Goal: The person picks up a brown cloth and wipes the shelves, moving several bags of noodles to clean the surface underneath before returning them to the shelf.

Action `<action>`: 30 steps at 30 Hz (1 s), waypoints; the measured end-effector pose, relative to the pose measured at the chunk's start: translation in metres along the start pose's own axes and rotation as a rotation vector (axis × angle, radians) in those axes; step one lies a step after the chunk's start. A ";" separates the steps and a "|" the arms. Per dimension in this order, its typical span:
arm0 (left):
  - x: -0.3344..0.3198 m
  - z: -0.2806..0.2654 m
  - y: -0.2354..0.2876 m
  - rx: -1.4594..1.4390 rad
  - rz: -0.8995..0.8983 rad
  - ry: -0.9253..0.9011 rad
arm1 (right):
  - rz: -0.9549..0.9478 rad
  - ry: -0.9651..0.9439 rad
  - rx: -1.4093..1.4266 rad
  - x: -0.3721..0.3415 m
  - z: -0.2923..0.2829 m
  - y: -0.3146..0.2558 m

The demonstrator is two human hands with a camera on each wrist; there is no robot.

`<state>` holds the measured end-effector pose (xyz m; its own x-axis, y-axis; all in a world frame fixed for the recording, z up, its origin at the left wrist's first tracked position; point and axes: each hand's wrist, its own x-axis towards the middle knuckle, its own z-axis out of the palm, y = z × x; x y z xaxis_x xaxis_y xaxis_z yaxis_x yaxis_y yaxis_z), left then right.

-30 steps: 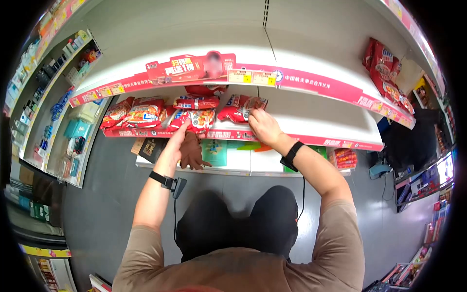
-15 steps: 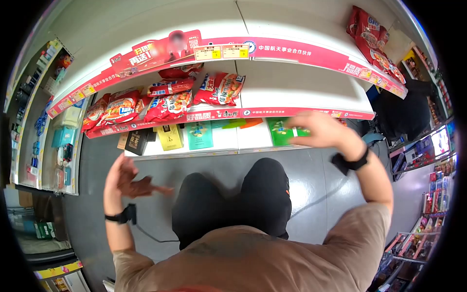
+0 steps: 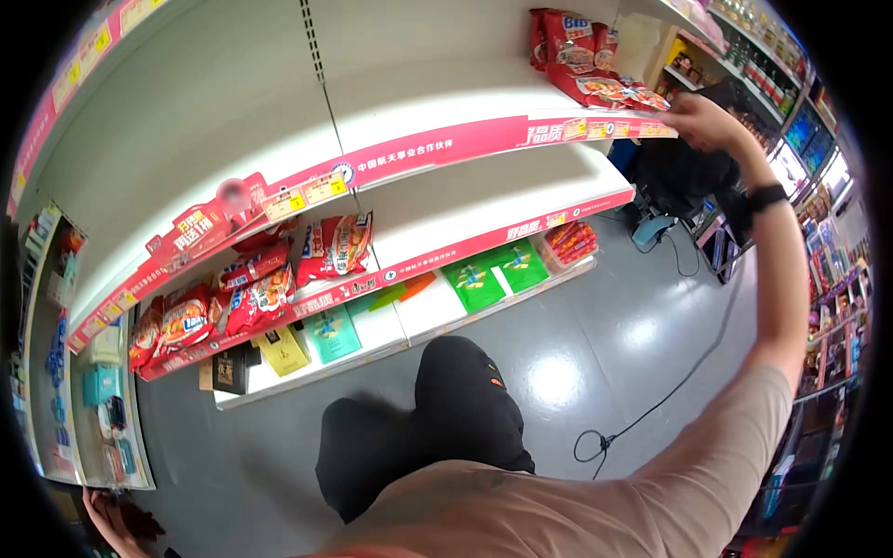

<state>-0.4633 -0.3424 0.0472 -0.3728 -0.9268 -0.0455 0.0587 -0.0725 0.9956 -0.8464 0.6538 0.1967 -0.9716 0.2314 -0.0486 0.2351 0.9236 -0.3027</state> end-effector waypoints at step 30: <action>-0.131 0.214 -0.047 -0.127 -0.328 -0.490 | -0.343 1.043 0.023 0.112 0.089 -0.073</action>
<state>-0.6156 -0.1382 0.0234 -0.7719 -0.5728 -0.2758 -0.0329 -0.3971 0.9172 -0.9748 0.5855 0.1285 -0.4840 0.1183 0.8671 -0.0546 0.9848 -0.1648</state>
